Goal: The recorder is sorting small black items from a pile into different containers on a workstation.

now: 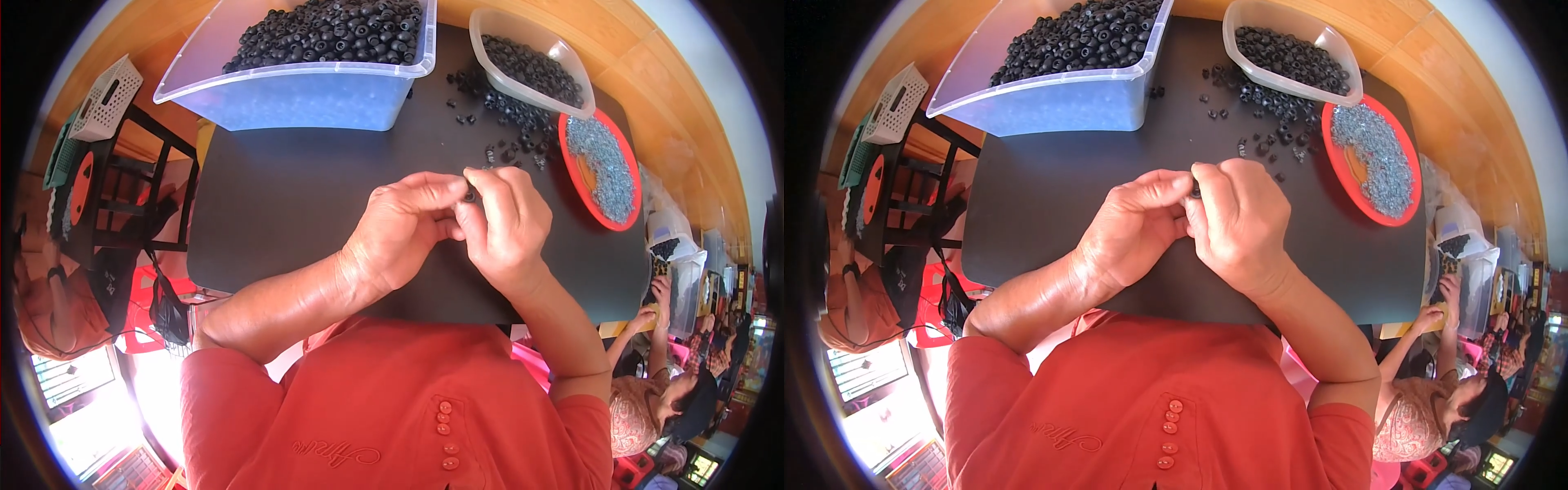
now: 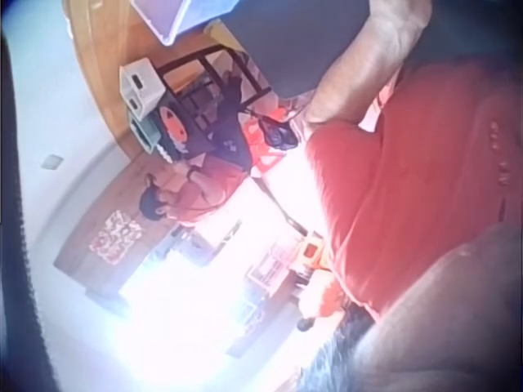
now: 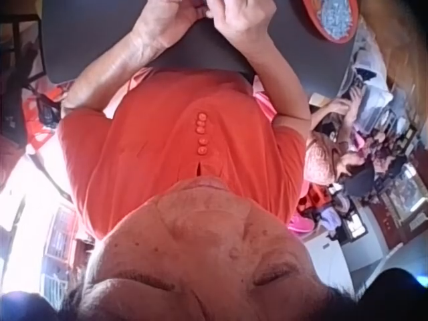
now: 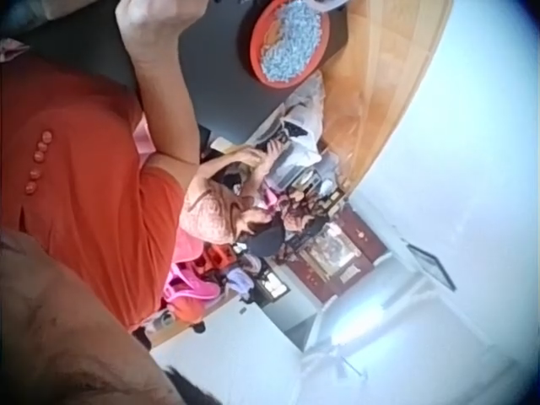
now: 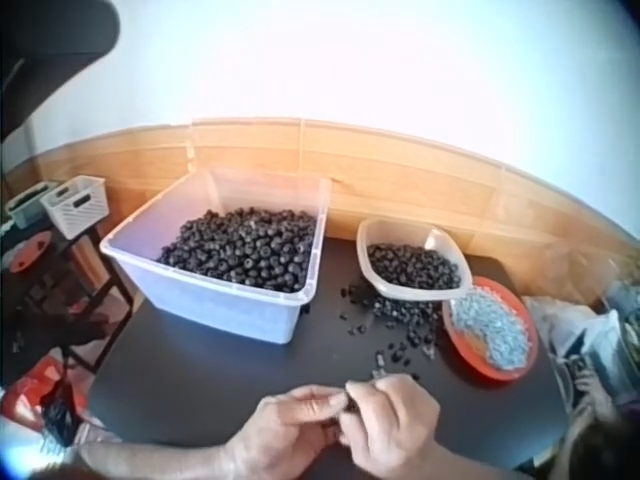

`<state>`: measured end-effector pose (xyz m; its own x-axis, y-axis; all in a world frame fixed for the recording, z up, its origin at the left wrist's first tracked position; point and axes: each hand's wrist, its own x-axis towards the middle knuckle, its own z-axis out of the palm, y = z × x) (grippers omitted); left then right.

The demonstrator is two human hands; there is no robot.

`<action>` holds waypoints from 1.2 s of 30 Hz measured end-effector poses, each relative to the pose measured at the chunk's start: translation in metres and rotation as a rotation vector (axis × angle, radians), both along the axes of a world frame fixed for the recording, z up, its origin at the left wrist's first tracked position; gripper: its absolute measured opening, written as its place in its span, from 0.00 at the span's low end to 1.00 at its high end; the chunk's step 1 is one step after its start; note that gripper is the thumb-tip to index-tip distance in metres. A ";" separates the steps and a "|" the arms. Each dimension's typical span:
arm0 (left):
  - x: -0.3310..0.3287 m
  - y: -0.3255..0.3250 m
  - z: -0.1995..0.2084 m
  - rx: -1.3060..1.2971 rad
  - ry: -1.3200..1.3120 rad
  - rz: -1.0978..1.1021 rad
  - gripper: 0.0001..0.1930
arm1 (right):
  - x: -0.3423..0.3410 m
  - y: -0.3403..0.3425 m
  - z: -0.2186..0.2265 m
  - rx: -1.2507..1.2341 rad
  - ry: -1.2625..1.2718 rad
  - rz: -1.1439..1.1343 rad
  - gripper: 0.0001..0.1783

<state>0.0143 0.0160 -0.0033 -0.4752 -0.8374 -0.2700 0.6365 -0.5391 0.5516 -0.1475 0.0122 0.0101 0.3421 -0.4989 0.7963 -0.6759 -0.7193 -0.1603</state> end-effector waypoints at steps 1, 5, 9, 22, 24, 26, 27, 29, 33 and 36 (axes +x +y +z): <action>0.002 -0.002 0.000 0.003 0.075 -0.026 0.09 | -0.002 0.000 0.001 0.025 0.012 0.008 0.16; -0.001 -0.003 0.009 0.093 -0.007 -0.016 0.16 | -0.010 0.001 0.005 0.067 0.042 0.014 0.14; -0.002 -0.003 0.004 0.062 -0.009 -0.068 0.16 | -0.014 0.002 0.009 0.049 0.017 0.041 0.14; -0.005 -0.006 -0.003 -0.022 0.018 -0.161 0.18 | -0.016 0.003 0.008 -0.050 0.049 0.066 0.11; -0.005 -0.005 -0.002 -0.044 0.026 -0.178 0.18 | -0.016 0.002 0.008 -0.075 0.057 0.062 0.11; -0.006 -0.003 0.000 -0.035 0.037 -0.151 0.12 | -0.016 0.003 0.008 -0.075 0.073 0.063 0.11; -0.005 -0.004 -0.001 -0.037 0.039 -0.150 0.12 | -0.016 0.004 0.008 -0.072 0.086 0.064 0.11; -0.005 -0.004 -0.003 -0.094 -0.042 -0.134 0.09 | -0.017 0.003 0.008 -0.080 0.102 0.069 0.11; -0.004 -0.002 0.000 -0.131 -0.082 -0.060 0.08 | -0.013 -0.002 0.002 -0.064 0.048 0.101 0.13; -0.003 -0.001 0.003 -0.135 -0.094 -0.001 0.08 | -0.010 -0.001 0.000 0.187 -0.114 0.115 0.16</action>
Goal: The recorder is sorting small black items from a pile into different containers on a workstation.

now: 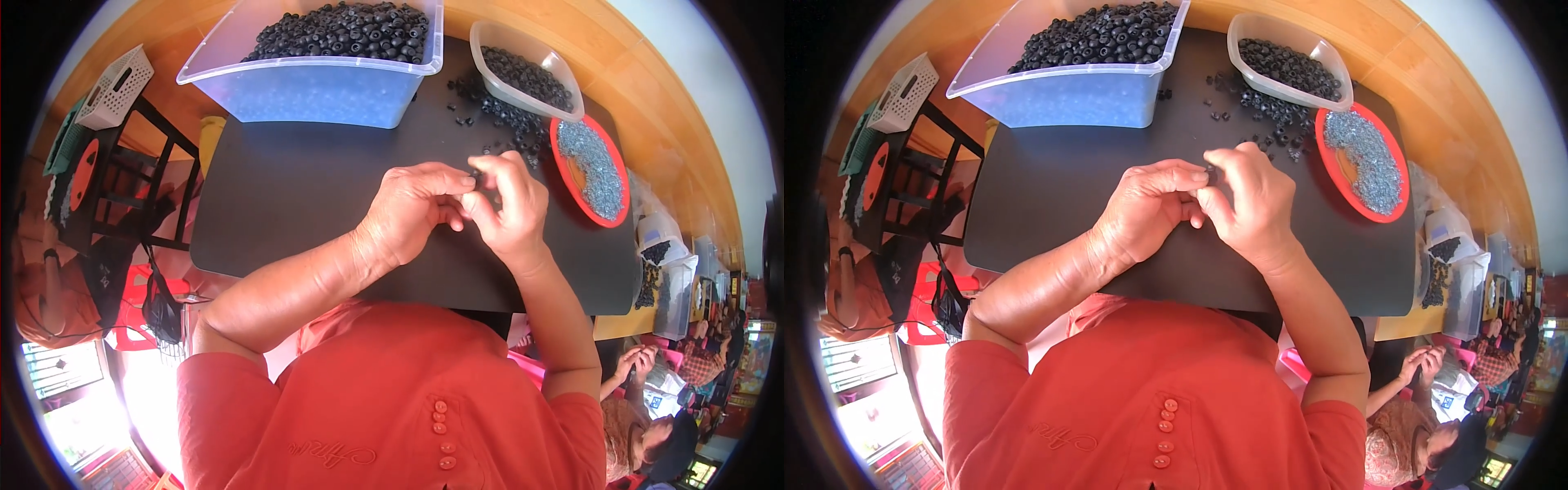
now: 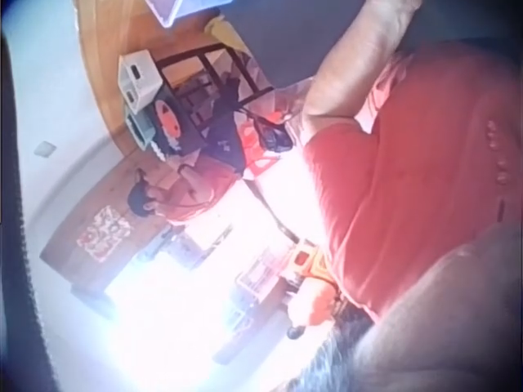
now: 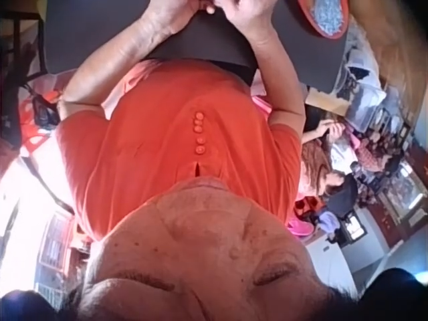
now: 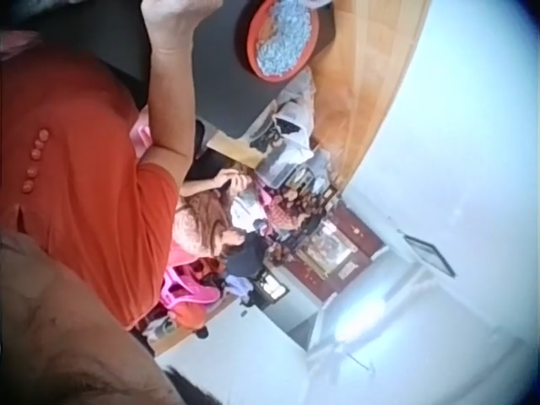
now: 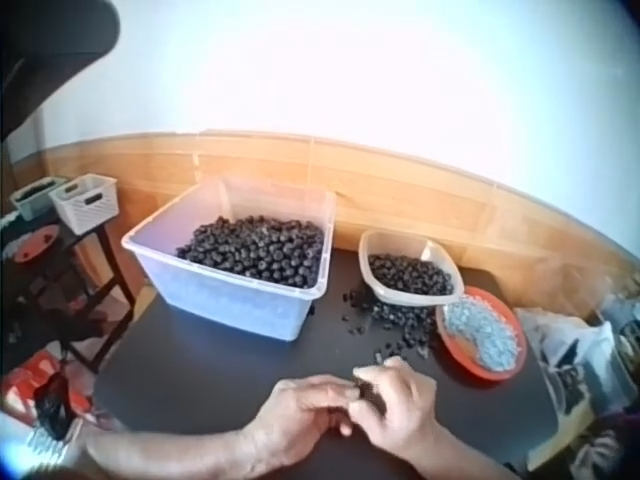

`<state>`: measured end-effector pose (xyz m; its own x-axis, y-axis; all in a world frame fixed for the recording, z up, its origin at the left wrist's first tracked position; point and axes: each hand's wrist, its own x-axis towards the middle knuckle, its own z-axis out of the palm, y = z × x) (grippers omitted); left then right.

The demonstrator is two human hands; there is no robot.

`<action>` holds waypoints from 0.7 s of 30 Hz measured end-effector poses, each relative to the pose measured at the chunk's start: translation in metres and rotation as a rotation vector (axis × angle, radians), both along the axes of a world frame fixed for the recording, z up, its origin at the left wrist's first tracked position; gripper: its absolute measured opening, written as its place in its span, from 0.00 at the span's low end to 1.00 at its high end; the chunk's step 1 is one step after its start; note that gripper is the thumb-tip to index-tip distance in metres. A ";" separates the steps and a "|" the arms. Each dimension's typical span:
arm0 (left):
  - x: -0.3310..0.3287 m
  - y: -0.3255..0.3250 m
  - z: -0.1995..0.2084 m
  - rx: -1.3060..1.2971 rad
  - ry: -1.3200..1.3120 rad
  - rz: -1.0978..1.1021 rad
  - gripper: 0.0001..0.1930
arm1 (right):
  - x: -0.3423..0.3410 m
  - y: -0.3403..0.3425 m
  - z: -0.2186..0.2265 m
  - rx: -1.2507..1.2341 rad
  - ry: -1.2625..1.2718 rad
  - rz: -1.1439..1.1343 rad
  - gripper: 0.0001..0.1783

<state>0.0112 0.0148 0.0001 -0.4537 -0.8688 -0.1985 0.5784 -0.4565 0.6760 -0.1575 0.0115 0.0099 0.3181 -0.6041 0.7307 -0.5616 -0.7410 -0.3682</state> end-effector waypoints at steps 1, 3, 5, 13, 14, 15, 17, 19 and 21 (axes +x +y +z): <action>0.000 0.000 0.000 -0.004 -0.001 0.017 0.08 | 0.001 -0.001 0.000 0.001 -0.002 0.003 0.16; 0.000 0.001 0.000 -0.003 -0.003 0.032 0.08 | -0.001 -0.001 0.004 0.040 -0.012 0.013 0.17; -0.001 0.003 0.001 -0.039 -0.052 0.048 0.08 | -0.003 -0.002 0.004 -0.013 0.052 0.026 0.17; -0.003 0.002 0.004 -0.034 -0.032 0.006 0.11 | -0.011 -0.003 0.006 -0.163 0.187 0.022 0.16; -0.002 0.003 0.004 -0.047 -0.015 -0.020 0.11 | -0.011 -0.003 0.005 -0.185 0.197 0.006 0.16; -0.002 0.003 0.003 -0.047 -0.017 -0.022 0.11 | -0.011 -0.003 0.005 -0.209 0.207 -0.009 0.16; -0.004 0.004 0.003 -0.118 -0.103 0.002 0.12 | -0.010 -0.002 0.008 -0.226 0.214 -0.001 0.17; -0.003 0.003 0.002 -0.119 -0.142 0.019 0.12 | -0.011 -0.002 0.010 -0.246 0.225 0.007 0.17; -0.003 0.001 0.001 -0.117 -0.181 0.038 0.12 | -0.011 -0.002 0.008 -0.257 0.234 0.003 0.17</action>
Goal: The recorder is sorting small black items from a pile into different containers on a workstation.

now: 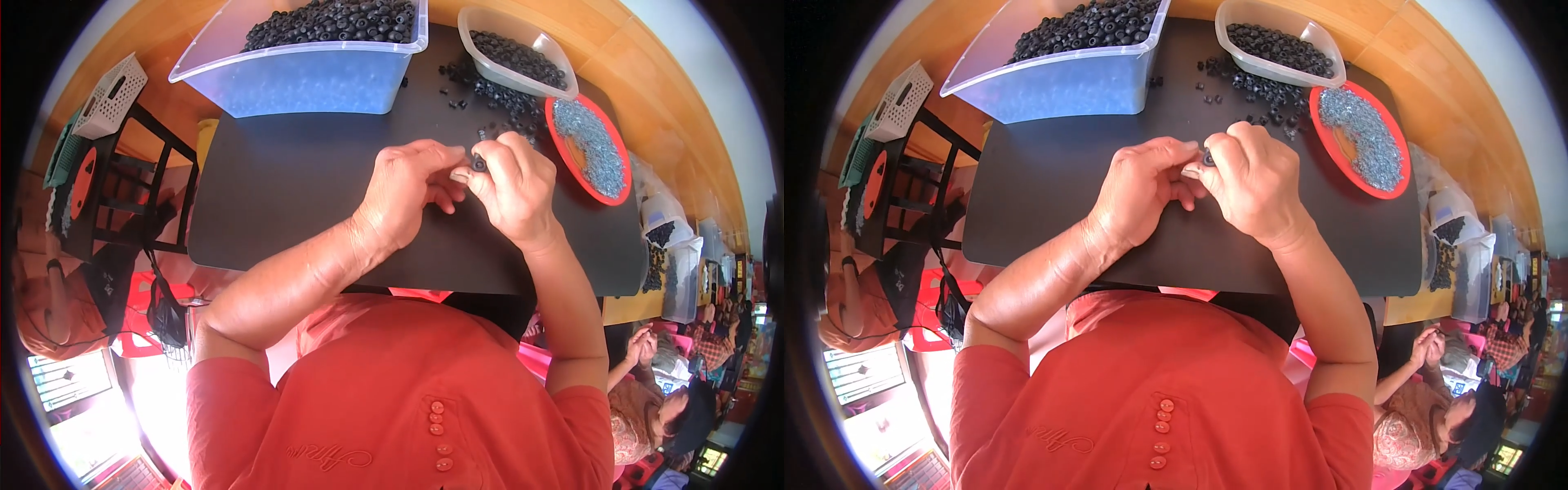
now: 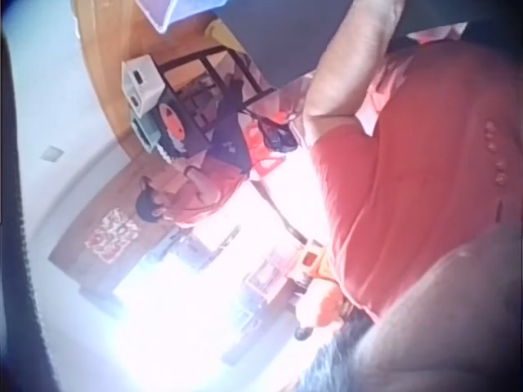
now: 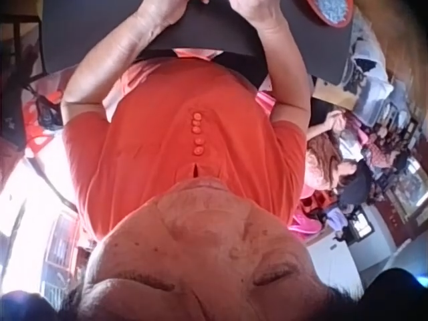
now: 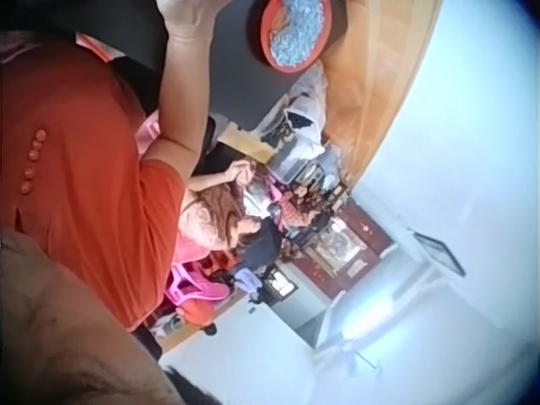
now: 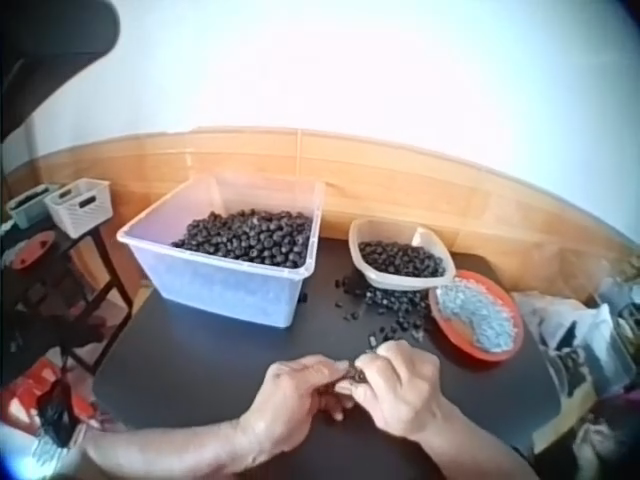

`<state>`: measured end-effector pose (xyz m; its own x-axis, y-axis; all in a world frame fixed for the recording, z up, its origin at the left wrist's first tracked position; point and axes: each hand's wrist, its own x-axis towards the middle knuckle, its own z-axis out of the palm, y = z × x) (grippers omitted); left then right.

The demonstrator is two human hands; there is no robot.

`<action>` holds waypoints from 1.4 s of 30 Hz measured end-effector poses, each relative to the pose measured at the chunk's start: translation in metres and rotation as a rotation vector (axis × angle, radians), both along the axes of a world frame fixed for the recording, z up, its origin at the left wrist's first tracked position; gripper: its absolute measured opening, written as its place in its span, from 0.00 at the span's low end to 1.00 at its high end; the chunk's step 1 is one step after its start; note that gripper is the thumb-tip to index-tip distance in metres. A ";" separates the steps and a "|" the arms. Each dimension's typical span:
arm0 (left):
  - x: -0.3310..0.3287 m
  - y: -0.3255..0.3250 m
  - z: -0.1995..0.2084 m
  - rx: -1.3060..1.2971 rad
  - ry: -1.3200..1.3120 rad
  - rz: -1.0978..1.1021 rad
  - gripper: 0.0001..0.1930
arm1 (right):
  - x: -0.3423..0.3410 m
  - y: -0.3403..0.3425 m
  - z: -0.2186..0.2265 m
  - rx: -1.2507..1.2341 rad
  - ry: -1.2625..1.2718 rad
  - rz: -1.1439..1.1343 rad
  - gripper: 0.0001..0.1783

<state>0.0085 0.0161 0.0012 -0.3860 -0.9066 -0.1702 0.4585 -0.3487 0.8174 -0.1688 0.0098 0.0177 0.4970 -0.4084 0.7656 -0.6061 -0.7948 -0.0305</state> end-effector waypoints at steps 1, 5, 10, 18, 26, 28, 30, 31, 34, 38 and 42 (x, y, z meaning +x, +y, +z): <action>0.000 -0.003 0.000 0.023 0.021 -0.019 0.12 | 0.000 0.000 0.001 -0.003 0.003 -0.001 0.17; 0.000 -0.002 0.001 0.022 0.053 -0.027 0.13 | 0.001 0.003 0.000 -0.023 0.006 -0.008 0.16; -0.001 0.000 0.000 0.000 0.075 -0.056 0.13 | -0.003 0.005 0.002 -0.051 0.027 -0.016 0.16; -0.002 0.001 0.002 0.007 0.126 -0.045 0.13 | -0.002 0.005 0.003 -0.027 -0.053 -0.019 0.14; 0.000 0.002 0.002 0.052 0.090 -0.058 0.12 | -0.004 0.007 0.008 -0.012 -0.090 0.013 0.16; 0.000 0.002 0.002 0.068 0.101 -0.057 0.12 | -0.003 0.008 0.009 -0.023 -0.080 0.020 0.15; -0.001 0.002 0.002 0.041 0.109 -0.060 0.11 | -0.003 0.009 0.010 -0.009 -0.062 0.025 0.15; -0.002 0.002 0.002 0.041 0.111 -0.061 0.11 | -0.004 0.009 0.010 -0.008 -0.060 0.023 0.15; -0.002 0.003 0.003 0.025 0.114 -0.046 0.11 | -0.003 0.008 0.009 -0.016 -0.055 0.033 0.15; -0.001 0.004 0.004 0.014 0.105 -0.044 0.12 | -0.002 0.008 0.011 -0.015 -0.042 0.042 0.14; -0.003 0.004 0.004 0.082 0.086 -0.030 0.14 | -0.002 0.000 0.009 0.165 -0.138 0.016 0.14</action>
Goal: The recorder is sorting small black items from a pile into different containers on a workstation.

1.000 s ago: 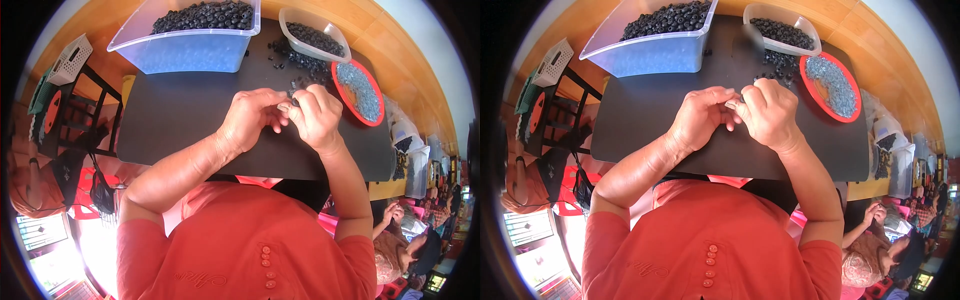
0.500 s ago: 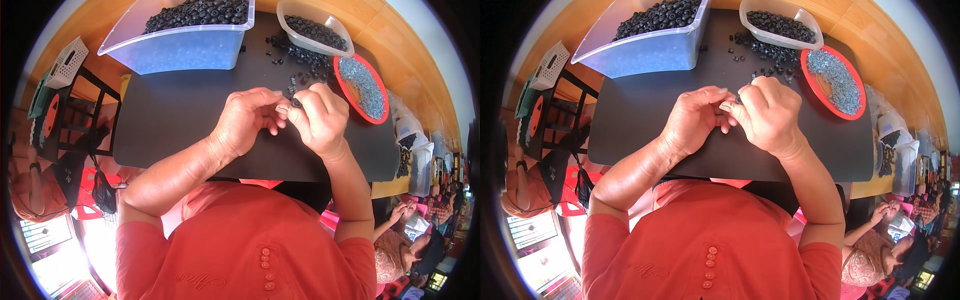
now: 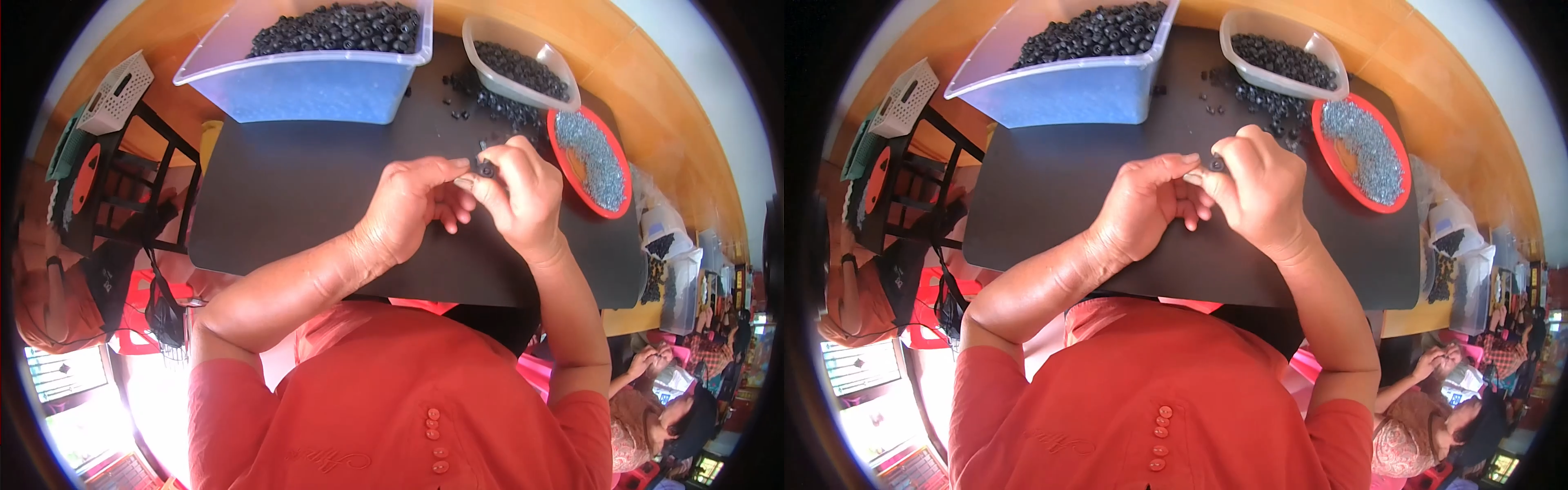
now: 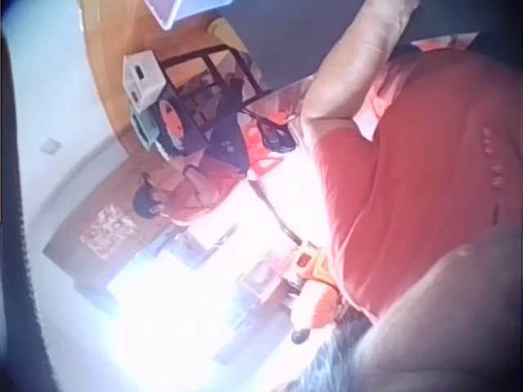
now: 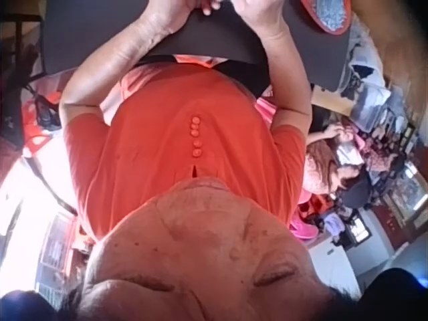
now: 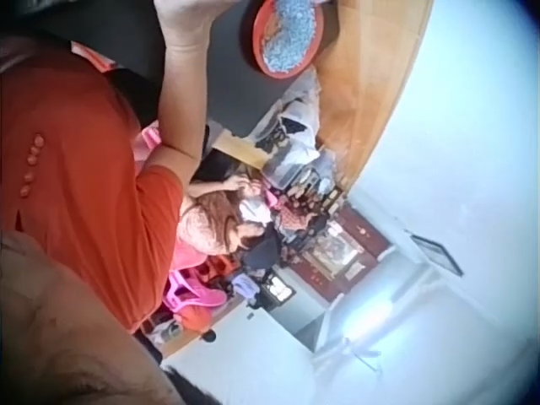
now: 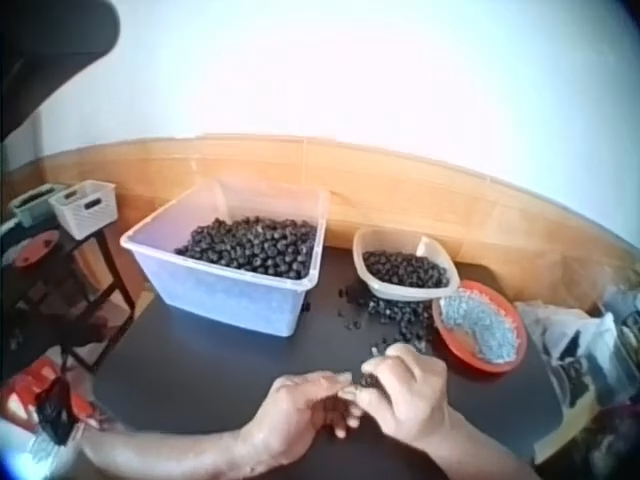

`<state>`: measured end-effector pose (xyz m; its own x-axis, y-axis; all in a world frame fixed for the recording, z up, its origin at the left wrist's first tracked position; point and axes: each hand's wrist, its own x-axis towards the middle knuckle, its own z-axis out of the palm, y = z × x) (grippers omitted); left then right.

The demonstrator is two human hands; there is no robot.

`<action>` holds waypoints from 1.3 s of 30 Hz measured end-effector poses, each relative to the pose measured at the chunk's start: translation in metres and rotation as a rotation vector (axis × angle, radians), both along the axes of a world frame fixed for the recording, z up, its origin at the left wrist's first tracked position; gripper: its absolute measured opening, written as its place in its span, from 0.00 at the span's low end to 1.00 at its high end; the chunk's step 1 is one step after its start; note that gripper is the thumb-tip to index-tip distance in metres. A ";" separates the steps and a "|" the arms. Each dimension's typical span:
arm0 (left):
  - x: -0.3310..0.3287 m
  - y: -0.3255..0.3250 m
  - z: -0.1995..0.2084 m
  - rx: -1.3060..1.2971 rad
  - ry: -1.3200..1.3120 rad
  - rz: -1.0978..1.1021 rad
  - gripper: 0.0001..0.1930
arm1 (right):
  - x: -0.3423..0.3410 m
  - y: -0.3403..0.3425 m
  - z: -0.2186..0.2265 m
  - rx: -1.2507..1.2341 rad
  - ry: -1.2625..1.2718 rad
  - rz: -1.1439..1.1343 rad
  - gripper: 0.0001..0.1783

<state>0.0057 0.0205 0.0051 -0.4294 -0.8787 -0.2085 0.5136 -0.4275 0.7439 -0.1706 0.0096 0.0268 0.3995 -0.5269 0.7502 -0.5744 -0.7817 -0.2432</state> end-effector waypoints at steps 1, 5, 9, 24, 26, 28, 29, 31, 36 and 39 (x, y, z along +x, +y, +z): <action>0.002 -0.002 -0.006 -0.008 0.015 -0.052 0.14 | 0.001 -0.004 0.006 0.046 -0.038 -0.002 0.12; -0.004 0.010 -0.006 -0.100 -0.200 -0.086 0.14 | 0.025 -0.041 0.074 0.241 -0.224 0.004 0.13; -0.012 0.024 0.009 -0.166 -0.310 -0.292 0.11 | 0.046 -0.103 0.119 0.322 -0.291 0.118 0.37; 0.036 -0.041 -0.014 -0.668 -0.599 -0.186 0.10 | -0.041 -0.055 0.008 0.491 0.361 -0.407 0.07; 0.038 -0.042 -0.012 -0.543 -0.558 -0.193 0.10 | -0.039 -0.053 0.002 0.478 0.455 -0.397 0.08; 0.039 -0.043 -0.011 -0.546 -0.559 -0.214 0.09 | -0.038 -0.052 -0.010 0.418 0.525 -0.452 0.08; 0.041 -0.044 -0.011 -0.531 -0.573 -0.233 0.09 | -0.040 -0.052 -0.012 0.386 0.530 -0.441 0.08; 0.041 -0.045 -0.010 -0.515 -0.592 -0.256 0.09 | -0.041 -0.047 -0.014 0.383 0.400 -0.399 0.08; 0.042 -0.048 -0.008 -0.392 -0.456 -0.222 0.09 | -0.024 -0.024 -0.002 0.667 -0.261 -0.055 0.12; 0.039 -0.048 -0.003 -0.224 -0.270 -0.235 0.10 | -0.018 -0.012 0.003 0.848 -0.625 0.157 0.12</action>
